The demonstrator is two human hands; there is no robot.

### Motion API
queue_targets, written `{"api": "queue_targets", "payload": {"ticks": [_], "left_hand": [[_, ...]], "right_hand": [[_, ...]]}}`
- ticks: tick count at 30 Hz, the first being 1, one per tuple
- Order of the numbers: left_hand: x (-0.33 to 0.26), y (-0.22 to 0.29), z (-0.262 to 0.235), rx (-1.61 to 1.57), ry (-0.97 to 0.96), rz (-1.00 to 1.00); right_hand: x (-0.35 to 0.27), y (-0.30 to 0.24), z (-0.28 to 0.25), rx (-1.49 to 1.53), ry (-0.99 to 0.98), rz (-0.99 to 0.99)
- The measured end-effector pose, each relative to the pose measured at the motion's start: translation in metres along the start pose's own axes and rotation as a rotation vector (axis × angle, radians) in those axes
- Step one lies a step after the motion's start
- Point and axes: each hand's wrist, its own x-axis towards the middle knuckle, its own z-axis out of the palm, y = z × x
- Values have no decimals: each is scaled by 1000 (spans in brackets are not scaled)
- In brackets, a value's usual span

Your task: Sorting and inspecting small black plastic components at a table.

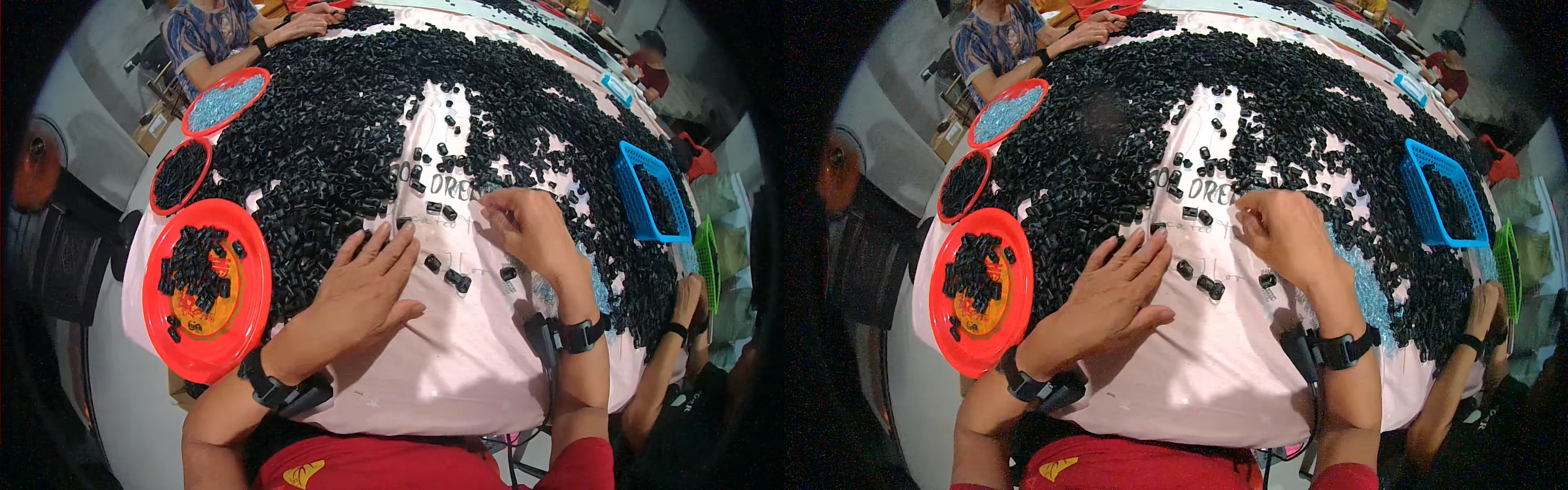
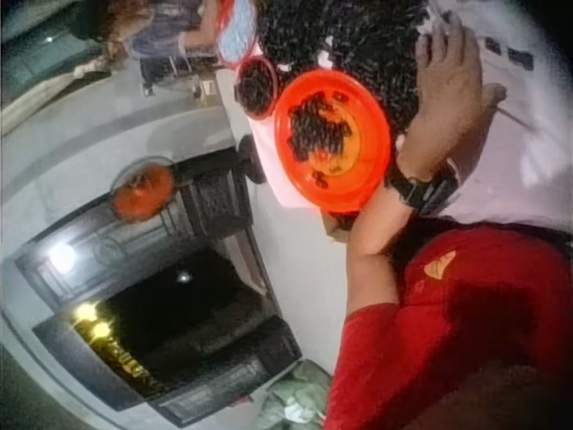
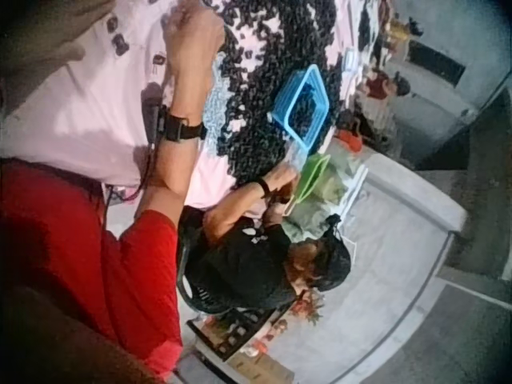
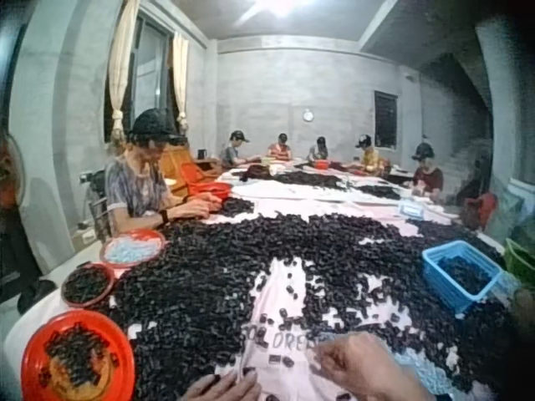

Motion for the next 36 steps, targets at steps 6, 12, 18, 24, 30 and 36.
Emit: {"api": "queue_targets", "payload": {"ticks": [6, 12, 18, 24, 30, 36], "left_hand": [[0, 6, -15, 52, 84, -19], [34, 5, -21, -196, 303, -39], [74, -7, 3, -140, 330, -12], [95, -13, -10, -165, 163, -67], [136, -34, 8, -16, 377, -189], [152, -41, 13, 89, 349, -204]], "right_hand": [[7, 20, 22, 71, -13, -194], [8, 12, 35, 148, 105, -375], [15, 26, 37, -126, 211, -347], [14, 31, 32, -84, 150, -303], [20, 31, 54, -185, 148, -557], [19, 31, 42, -196, 142, -441]]}}
